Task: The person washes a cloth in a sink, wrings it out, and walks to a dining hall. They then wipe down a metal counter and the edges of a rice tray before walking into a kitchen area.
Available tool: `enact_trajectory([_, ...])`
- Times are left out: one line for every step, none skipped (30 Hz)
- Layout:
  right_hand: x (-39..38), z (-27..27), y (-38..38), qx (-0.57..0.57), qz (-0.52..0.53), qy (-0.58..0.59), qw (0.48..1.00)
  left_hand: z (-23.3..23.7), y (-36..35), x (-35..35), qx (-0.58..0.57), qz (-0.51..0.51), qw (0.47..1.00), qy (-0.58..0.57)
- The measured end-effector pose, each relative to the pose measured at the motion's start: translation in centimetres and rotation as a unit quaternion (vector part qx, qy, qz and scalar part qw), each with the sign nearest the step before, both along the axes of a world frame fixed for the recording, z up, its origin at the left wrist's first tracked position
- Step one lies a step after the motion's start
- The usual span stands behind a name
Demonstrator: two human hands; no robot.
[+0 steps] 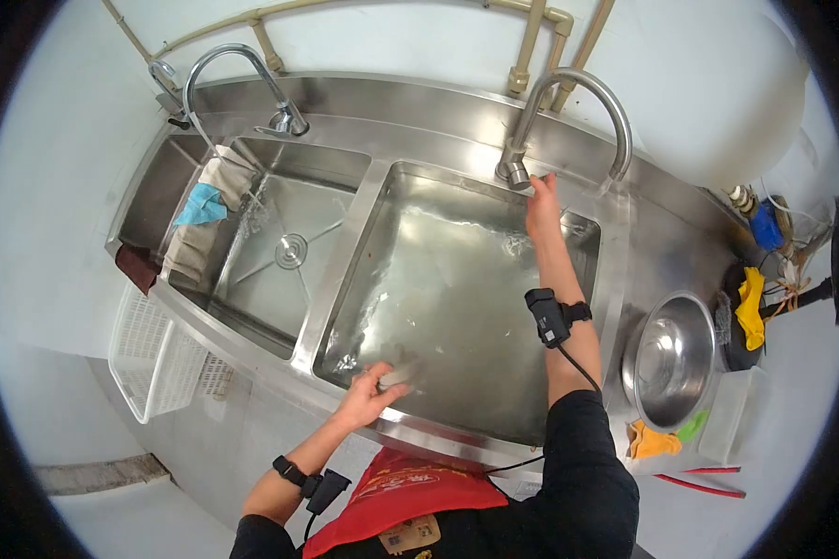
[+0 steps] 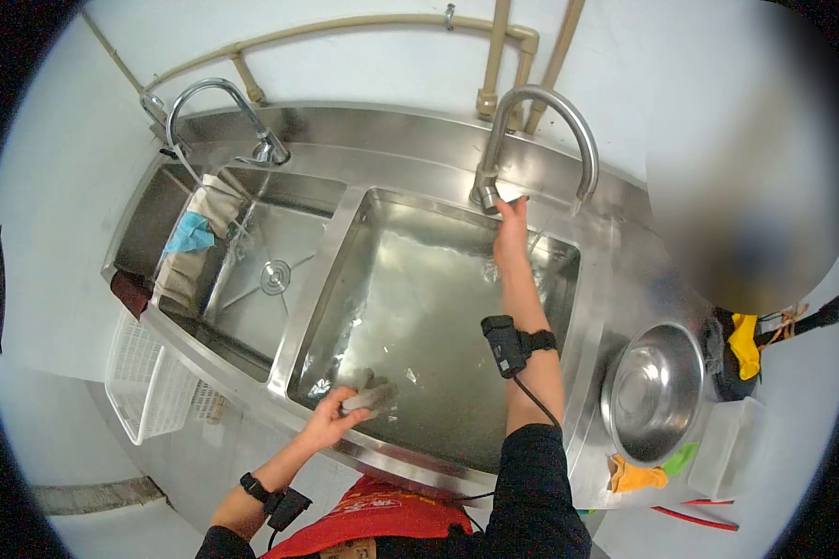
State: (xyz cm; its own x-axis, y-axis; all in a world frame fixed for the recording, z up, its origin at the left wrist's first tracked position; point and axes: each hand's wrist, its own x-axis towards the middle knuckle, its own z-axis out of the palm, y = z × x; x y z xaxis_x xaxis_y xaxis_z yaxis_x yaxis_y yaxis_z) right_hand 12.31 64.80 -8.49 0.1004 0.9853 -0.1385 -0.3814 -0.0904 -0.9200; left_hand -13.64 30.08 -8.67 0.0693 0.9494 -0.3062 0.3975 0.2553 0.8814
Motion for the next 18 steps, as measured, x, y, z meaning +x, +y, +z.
enact_trajectory([0.1, 0.2, 0.2, 0.007, -0.002, -0.001, 1.000, 0.0, 0.0, -0.1, -0.022, -0.007, 1.000, 0.001])
enact_trajectory([0.2, 0.3, 0.4, 0.014, -0.006, -0.002, 1.000, 0.1, 0.0, -0.2, -0.030, -0.002, 1.000, 0.000])
enact_trajectory([0.1, 0.4, 0.5, 0.015, -0.001, -0.007, 1.000, 0.9, 0.1, 0.1, -0.039, 0.002, 0.999, -0.001])
enact_trajectory([0.1, 0.4, 0.7, 0.025, 0.001, -0.015, 1.000, 1.4, 0.2, 0.3, -0.048, 0.006, 0.999, -0.001])
enact_trajectory([0.0, 0.5, 0.8, 0.036, 0.003, -0.022, 0.999, 1.2, 0.2, 0.4, -0.004, 0.009, 1.000, -0.001])
enact_trajectory([-0.2, 0.6, 0.8, 0.047, 0.004, -0.030, 0.998, 0.9, 0.1, 0.5, 0.040, 0.011, 0.999, 0.000])
enact_trajectory([-0.4, 0.7, 0.8, 0.027, -0.004, -0.037, 0.999, 0.9, 0.1, 0.5, 0.083, 0.014, 0.996, 0.002])
enact_trajectory([-0.6, 0.7, 0.9, 0.007, -0.012, -0.044, 0.999, 1.0, 0.1, 0.5, 0.063, 0.013, 0.998, -0.001])
enact_trajectory([-0.7, 0.7, 0.9, -0.013, -0.020, -0.051, 0.998, 1.5, 0.2, 0.5, 0.043, 0.012, 0.999, -0.004])
enact_trajectory([-0.8, 0.8, 0.9, -0.014, -0.022, -0.052, 0.998, 1.8, 0.3, 0.5, 0.023, 0.010, 1.000, -0.007])
enact_trajectory([-0.9, 0.9, 0.9, -0.016, -0.024, -0.054, 0.998, 1.9, 0.3, 0.5, 0.016, 0.010, 1.000, -0.021])
enact_trajectory([-1.1, 1.1, 0.8, -0.018, -0.026, -0.056, 0.998, 1.8, 0.4, 0.5, 0.008, 0.010, 0.999, -0.036])
enact_trajectory([-1.3, 1.2, 0.6, -0.020, -0.026, -0.048, 0.998, 1.7, 0.2, 0.4, -0.001, 0.010, 0.999, -0.052])
enact_trajectory([-1.7, 1.1, 0.1, -0.023, -0.026, -0.042, 0.999, 1.7, 0.1, 0.2, 0.005, 0.010, 0.998, -0.058])
enact_trajectory([-2.2, 1.5, -0.5, -0.027, -0.025, -0.037, 0.999, 1.7, 0.2, 0.1, 0.011, 0.011, 0.998, -0.067])
enact_trajectory([-2.8, 1.9, -1.7, -0.015, 0.030, -0.058, 0.998, 1.7, 0.4, 0.0, 0.019, 0.012, 0.997, -0.076])
enact_trajectory([-3.4, 2.3, -3.2, -0.002, 0.083, -0.079, 0.993, 1.9, 0.4, 0.1, -0.008, 0.019, 0.995, -0.096])
enact_trajectory([-3.7, 2.0, -5.1, 0.027, 0.214, -0.053, 0.975, 1.9, 0.5, 0.2, -0.003, 0.020, 0.993, -0.114])
